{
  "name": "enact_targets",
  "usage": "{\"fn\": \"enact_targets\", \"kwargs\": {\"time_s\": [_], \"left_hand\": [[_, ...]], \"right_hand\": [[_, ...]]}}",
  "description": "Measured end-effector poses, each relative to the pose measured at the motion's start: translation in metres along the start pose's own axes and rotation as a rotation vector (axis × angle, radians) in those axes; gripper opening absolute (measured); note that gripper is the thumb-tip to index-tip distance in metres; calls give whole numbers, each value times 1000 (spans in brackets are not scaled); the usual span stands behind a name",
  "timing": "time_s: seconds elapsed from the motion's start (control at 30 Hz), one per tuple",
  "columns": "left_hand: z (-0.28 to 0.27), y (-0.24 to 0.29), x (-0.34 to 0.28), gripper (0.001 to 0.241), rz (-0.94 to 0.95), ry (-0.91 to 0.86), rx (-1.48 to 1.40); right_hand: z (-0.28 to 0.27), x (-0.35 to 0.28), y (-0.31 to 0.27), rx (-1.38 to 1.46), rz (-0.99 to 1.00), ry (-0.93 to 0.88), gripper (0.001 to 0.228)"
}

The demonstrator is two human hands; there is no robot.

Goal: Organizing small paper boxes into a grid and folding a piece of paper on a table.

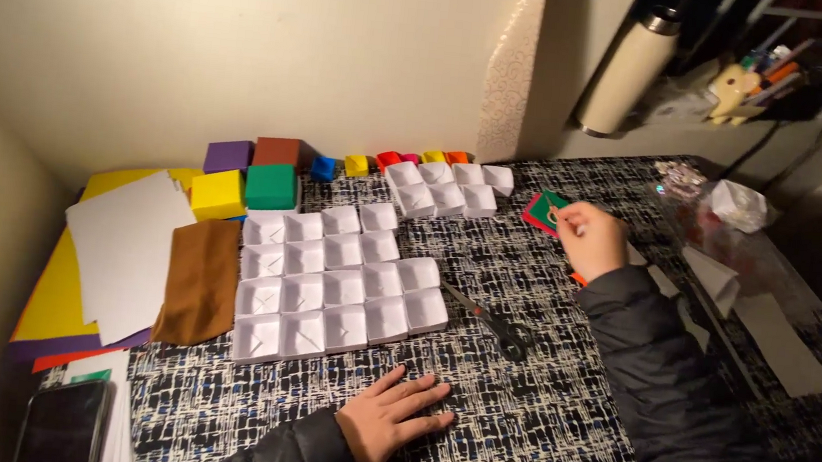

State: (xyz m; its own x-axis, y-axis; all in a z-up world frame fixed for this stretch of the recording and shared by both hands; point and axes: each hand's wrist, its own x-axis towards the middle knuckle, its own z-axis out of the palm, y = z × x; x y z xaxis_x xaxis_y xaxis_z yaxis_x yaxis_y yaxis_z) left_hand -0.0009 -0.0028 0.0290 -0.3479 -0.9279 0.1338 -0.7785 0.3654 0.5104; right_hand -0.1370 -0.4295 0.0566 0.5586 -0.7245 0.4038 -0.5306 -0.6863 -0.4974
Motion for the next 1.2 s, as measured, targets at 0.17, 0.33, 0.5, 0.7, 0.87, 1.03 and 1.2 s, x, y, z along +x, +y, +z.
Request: {"fn": "enact_targets", "kwargs": {"time_s": [0.17, 0.33, 0.5, 0.7, 0.87, 1.03, 1.2], "left_hand": [[7, -7, -3, 91, 14, 41, -15], [21, -16, -6, 92, 47, 128, -18], [40, -32, -7, 87, 93, 149, 10], [69, -48, -6, 69, 102, 199, 70], [69, -49, -6, 74, 93, 169, 88], [61, -45, -7, 81, 95, 156, 63], [40, -28, -9, 85, 84, 193, 29]], "right_hand": [[64, 34, -72, 18, -278, -35, 14], [140, 68, -113, 30, -485, -137, 10], [203, 96, -125, -256, -361, -310, 29], [217, 106, -136, -383, -342, -358, 11], [211, 103, -140, -377, -411, -365, 10], [192, 94, -138, -378, -462, -356, 13], [158, 71, -137, -378, -484, -421, 19]]}}
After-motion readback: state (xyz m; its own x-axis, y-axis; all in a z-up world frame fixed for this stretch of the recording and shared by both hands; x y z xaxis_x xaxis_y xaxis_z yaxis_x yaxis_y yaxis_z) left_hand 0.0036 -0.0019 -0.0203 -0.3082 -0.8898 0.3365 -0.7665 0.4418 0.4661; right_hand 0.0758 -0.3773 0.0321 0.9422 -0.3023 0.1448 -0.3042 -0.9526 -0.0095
